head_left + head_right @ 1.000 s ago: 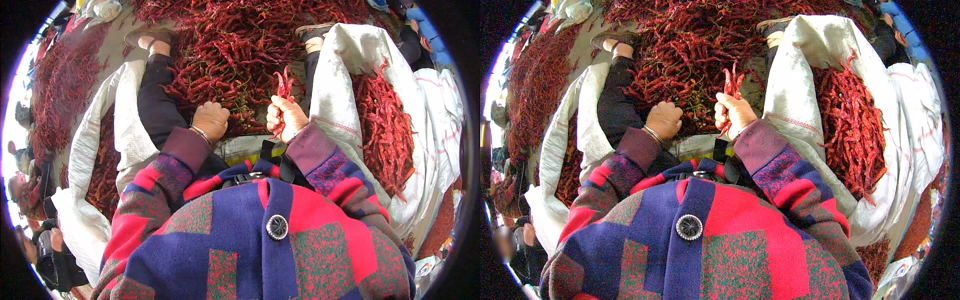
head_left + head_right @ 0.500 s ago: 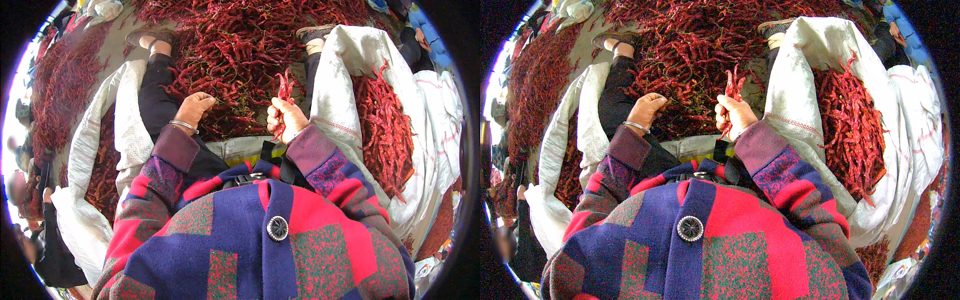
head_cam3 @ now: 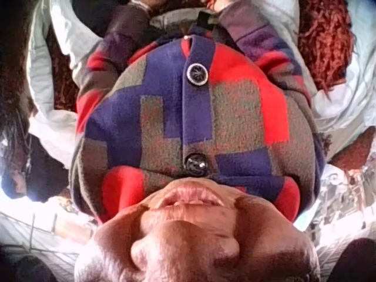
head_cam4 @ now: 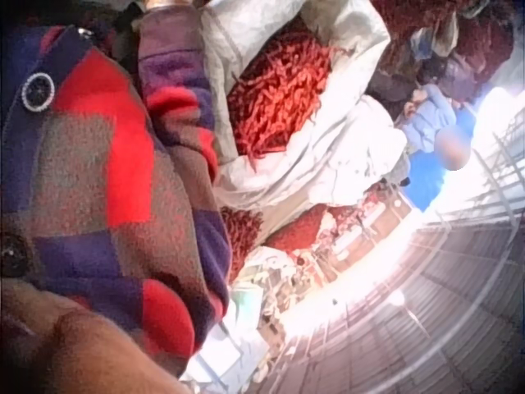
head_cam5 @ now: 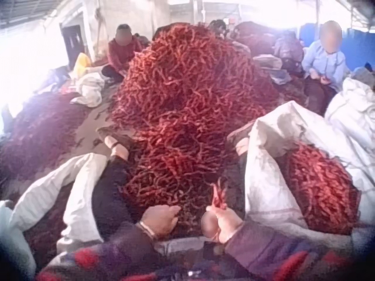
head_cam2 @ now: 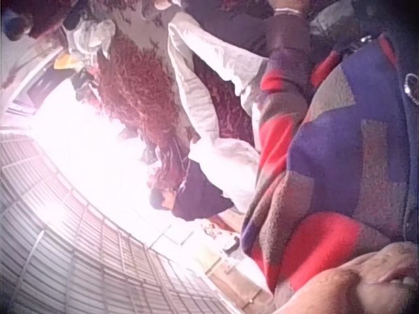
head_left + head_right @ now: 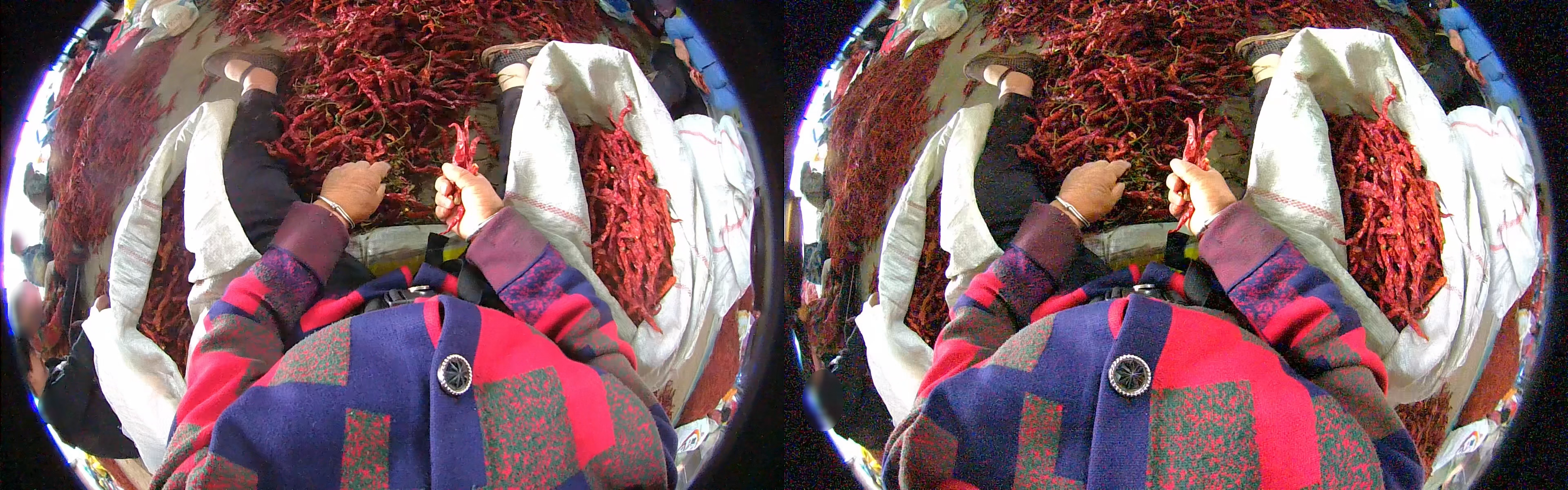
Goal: The person sits on the ground and repeatedly picks dried red chilies from a large pile, removes the stems by hand, and places the de-stemmed chilies into a white sack beside them. The process continues throughout the clip with consistent hand motions.
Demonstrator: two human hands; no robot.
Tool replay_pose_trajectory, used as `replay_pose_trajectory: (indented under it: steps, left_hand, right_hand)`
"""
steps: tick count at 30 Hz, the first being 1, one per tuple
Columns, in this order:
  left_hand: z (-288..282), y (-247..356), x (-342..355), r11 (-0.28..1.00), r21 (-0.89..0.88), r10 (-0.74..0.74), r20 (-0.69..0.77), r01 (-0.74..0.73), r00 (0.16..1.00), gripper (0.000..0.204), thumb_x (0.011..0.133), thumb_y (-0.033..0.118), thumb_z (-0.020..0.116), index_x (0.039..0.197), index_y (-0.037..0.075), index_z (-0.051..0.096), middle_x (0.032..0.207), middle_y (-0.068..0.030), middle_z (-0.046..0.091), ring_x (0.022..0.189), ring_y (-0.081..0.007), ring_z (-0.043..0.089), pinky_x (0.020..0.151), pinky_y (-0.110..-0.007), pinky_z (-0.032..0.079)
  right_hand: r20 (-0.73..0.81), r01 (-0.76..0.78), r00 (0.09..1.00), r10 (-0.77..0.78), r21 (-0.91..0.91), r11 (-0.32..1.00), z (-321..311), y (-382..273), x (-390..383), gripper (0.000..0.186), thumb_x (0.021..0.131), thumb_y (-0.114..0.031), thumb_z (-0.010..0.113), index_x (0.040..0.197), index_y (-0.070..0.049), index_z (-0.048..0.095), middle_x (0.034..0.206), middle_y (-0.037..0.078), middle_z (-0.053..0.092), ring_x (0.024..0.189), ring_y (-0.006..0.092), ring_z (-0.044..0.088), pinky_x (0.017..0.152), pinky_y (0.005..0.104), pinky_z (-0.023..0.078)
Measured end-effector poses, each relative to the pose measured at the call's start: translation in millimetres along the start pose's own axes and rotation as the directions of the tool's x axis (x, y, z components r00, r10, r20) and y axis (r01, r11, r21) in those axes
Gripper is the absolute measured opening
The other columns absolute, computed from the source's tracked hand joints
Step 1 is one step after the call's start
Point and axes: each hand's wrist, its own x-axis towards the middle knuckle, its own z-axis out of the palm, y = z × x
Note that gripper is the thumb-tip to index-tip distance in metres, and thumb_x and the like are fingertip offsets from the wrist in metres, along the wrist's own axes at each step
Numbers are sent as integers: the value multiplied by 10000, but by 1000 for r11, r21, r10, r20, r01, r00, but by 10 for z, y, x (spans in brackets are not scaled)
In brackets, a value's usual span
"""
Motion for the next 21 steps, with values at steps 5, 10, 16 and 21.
replay_pose_trajectory:
  steps: [5, 10, 16, 21]
  left_hand:
    - [-43, -124, -62, 938, -340, 23, -149, -73, 989, 213, 731, 167, 482, 899, 46, 533, 848, -123, 551, 778, -243, 535, 709, -315, 414]
    - [-277, -89, -321, 228, -970, -197, 34, 80, 980, 85, 766, 47, 464, 835, 27, 508, 771, -26, 539, 662, -92, 500, 615, -205, 404]
    - [-569, -110, -652, -314, -943, -263, -23, -108, 965, 61, 747, 31, 460, 797, 35, 494, 799, -93, 550, 641, -144, 522, 558, -239, 417]
    - [-958, -674, -1223, -354, -747, -571, -304, -563, 763, 177, 802, 165, 438, 928, 54, 494, 981, -96, 527, 816, -160, 514, 619, -266, 406]
  right_hand:
    - [-57, 4, 998, -6, -27, 1000, 21, -29, -32, 148, 799, -201, 467, 694, -132, 389, 582, 0, 431, 459, 105, 384, 431, 243, 310]
    - [-34, -3, 999, 2, -42, 999, 31, -6, -1, 150, 800, -201, 467, 696, -127, 389, 579, 2, 432, 449, 106, 386, 417, 243, 305]
    - [-3, 7, 1000, -7, -20, 1000, 26, -10, 0, 164, 801, -209, 470, 683, -121, 397, 579, 3, 440, 435, 104, 391, 420, 244, 315]
    - [-20, 8, 1000, -8, -8, 1000, -7, 40, 48, 139, 767, -205, 506, 692, -126, 419, 559, 6, 451, 419, 116, 409, 386, 258, 314]
